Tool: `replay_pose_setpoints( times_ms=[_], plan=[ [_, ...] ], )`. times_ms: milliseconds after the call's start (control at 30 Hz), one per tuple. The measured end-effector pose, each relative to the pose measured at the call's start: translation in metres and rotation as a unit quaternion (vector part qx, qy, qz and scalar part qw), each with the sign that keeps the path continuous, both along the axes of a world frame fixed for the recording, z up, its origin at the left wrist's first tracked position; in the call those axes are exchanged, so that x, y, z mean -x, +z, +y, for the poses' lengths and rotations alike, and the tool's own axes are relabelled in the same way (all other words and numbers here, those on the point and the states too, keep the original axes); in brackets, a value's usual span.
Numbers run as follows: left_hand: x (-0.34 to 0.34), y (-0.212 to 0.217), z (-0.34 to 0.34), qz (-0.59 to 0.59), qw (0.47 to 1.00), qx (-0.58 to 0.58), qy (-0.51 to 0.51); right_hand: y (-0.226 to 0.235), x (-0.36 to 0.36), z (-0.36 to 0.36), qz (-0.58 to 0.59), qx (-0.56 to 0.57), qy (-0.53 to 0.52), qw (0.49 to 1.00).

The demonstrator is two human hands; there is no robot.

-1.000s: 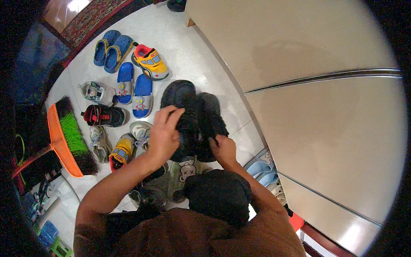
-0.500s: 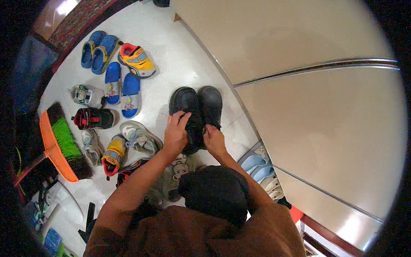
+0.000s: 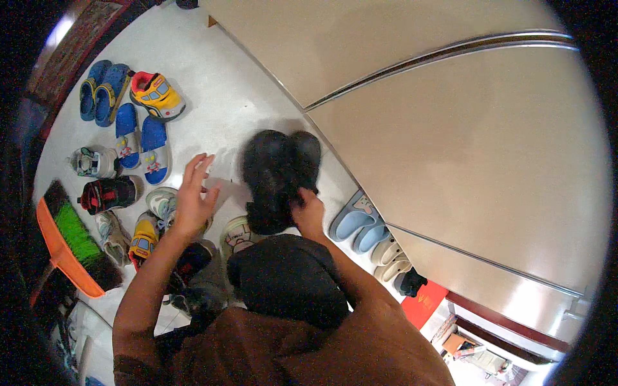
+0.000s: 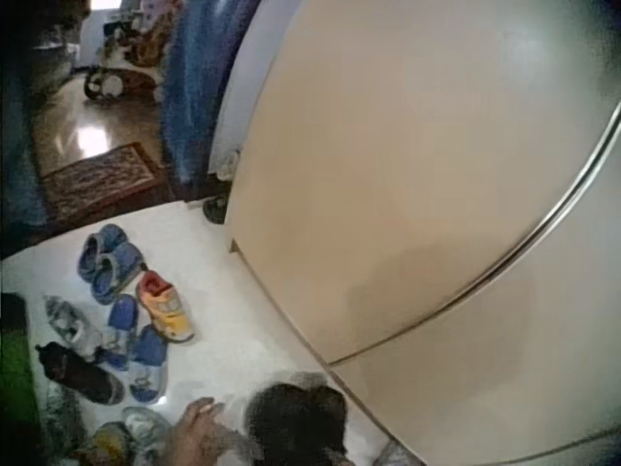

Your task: The person organizes a collection of shoes and slippers on a tiled floor. They pick up various footwear items, including sneakers and slippers, and arrange them in neat rows. The person also uses a broom to sweep the floor area around the shoes.

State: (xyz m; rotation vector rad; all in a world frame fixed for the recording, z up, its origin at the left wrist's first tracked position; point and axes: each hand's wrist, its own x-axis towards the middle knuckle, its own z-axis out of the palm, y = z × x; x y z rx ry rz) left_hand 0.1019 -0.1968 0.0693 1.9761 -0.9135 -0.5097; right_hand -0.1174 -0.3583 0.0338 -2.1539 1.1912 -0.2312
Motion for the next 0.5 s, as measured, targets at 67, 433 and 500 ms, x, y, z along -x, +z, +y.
replay_pose_setpoints(
  times_ms=[67, 433, 500],
  plan=[
    [-0.010, 0.003, 0.007, 0.027, 0.999, 0.001, 0.035, 0.006, 0.020, -0.004, 0.050, 0.037, -0.064, 0.996],
    [-0.004, 0.009, 0.005, 0.086, 0.996, 0.009, 0.028, -0.057, 0.089, -0.105, 0.022, 0.091, -0.286, 0.954],
    [-0.010, 0.001, 0.014, 0.044, 0.998, -0.001, 0.048, -0.032, 0.051, -0.094, 0.043, 0.104, -0.319, 0.941]
  ],
)
